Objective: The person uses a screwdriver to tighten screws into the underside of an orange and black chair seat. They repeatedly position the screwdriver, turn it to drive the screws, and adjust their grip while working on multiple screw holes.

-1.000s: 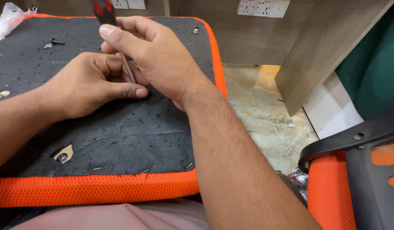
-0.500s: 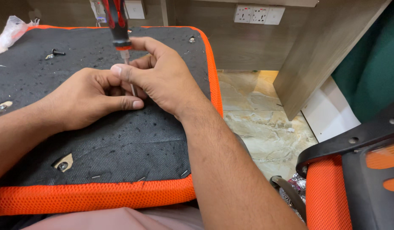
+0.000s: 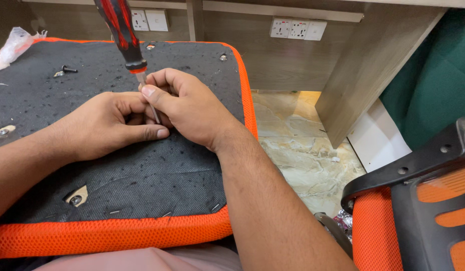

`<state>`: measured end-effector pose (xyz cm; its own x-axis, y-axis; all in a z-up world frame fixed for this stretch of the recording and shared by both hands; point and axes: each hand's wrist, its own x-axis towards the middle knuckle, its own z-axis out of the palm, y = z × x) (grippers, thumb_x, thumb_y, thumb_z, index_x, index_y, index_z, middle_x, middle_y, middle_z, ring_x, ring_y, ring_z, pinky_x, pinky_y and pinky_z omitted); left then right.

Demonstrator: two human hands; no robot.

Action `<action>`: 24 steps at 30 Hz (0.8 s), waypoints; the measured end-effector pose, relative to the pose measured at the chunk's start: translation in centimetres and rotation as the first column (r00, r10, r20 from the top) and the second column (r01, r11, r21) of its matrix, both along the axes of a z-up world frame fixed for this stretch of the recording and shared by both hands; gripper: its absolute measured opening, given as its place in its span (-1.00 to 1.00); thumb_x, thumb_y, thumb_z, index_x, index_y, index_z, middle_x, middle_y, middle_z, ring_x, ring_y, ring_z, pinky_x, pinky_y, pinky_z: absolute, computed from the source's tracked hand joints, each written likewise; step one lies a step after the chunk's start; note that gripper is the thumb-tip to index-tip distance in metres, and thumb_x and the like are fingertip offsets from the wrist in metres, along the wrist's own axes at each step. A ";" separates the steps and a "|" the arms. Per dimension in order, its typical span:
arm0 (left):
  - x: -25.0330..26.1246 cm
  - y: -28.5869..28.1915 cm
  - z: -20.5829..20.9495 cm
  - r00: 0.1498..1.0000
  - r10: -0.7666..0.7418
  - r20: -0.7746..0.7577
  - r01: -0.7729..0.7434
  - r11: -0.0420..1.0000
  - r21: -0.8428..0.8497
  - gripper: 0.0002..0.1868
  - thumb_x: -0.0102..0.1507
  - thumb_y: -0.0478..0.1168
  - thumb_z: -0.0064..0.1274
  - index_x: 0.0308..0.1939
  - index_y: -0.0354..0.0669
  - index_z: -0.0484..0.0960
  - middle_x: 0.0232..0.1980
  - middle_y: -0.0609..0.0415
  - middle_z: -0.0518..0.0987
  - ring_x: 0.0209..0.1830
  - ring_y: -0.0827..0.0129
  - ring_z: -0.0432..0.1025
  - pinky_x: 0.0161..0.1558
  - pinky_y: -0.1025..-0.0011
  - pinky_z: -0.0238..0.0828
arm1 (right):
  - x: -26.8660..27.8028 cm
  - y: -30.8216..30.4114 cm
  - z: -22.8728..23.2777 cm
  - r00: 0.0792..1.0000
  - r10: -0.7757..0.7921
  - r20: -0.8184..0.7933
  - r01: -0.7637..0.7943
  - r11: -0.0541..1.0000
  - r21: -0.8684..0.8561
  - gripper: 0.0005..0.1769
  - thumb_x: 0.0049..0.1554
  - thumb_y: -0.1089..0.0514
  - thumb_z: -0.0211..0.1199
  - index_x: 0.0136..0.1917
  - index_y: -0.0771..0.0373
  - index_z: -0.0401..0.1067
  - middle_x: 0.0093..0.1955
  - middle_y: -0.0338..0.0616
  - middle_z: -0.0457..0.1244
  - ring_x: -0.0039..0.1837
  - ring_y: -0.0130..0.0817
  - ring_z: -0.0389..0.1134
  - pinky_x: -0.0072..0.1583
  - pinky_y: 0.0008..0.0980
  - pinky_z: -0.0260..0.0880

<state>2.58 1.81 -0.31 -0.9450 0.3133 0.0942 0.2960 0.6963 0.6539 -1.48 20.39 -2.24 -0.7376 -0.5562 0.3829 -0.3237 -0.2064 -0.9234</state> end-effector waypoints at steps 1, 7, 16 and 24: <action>-0.1 0.0 -0.1 0.999 0.034 0.001 -0.034 0.999 -0.011 -0.70 0.15 -0.02 0.32 -0.30 -0.20 0.75 -0.38 0.13 0.70 -0.36 0.51 0.50 -0.23 0.42 0.49 | 0.1 0.1 0.1 1.000 -0.014 -0.007 0.014 1.000 0.020 -0.68 0.26 0.07 0.23 0.15 0.37 0.43 -0.19 -0.25 0.32 -0.18 -0.58 0.30 -0.12 -0.53 0.39; -0.1 0.0 -0.5 0.999 0.051 -0.017 -0.051 0.998 0.021 -0.70 0.17 -0.02 0.35 -0.19 -0.15 0.74 -0.32 0.18 0.67 -0.32 0.57 0.53 -0.22 0.45 0.51 | 0.9 0.2 0.5 0.993 -0.105 -0.049 0.108 0.991 0.074 -0.67 0.17 0.07 0.37 0.05 0.38 0.51 -0.21 -0.26 0.36 -0.17 -0.58 0.36 -0.12 -0.53 0.45; 0.2 0.1 0.3 0.999 0.035 0.002 -0.035 0.999 -0.035 -0.75 0.14 -0.04 0.30 -0.25 -0.11 0.75 -0.35 0.21 0.70 -0.38 0.56 0.49 -0.26 0.49 0.47 | 0.0 0.6 -0.1 0.999 -0.010 0.034 0.008 0.999 0.032 -0.61 0.33 0.02 0.15 0.25 0.34 0.51 -0.17 -0.29 0.34 -0.17 -0.59 0.28 -0.08 -0.53 0.39; 0.4 0.5 -0.3 0.999 0.046 -0.010 -0.046 0.997 0.070 -0.74 0.11 -0.07 0.29 -0.32 -0.20 0.69 -0.42 0.23 0.65 -0.41 0.60 0.44 -0.31 0.50 0.45 | 0.7 0.6 0.4 0.999 -0.032 0.035 0.031 0.999 0.016 -0.60 0.23 0.12 0.29 0.28 0.36 0.48 -0.15 -0.25 0.38 -0.11 -0.57 0.37 -0.01 -0.53 0.47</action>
<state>2.96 2.29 -0.56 -0.9569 0.2618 0.1255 0.2727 0.6624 0.6977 -0.76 20.96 -1.84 -0.7678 -0.5383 0.3476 -0.2968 -0.1821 -0.9374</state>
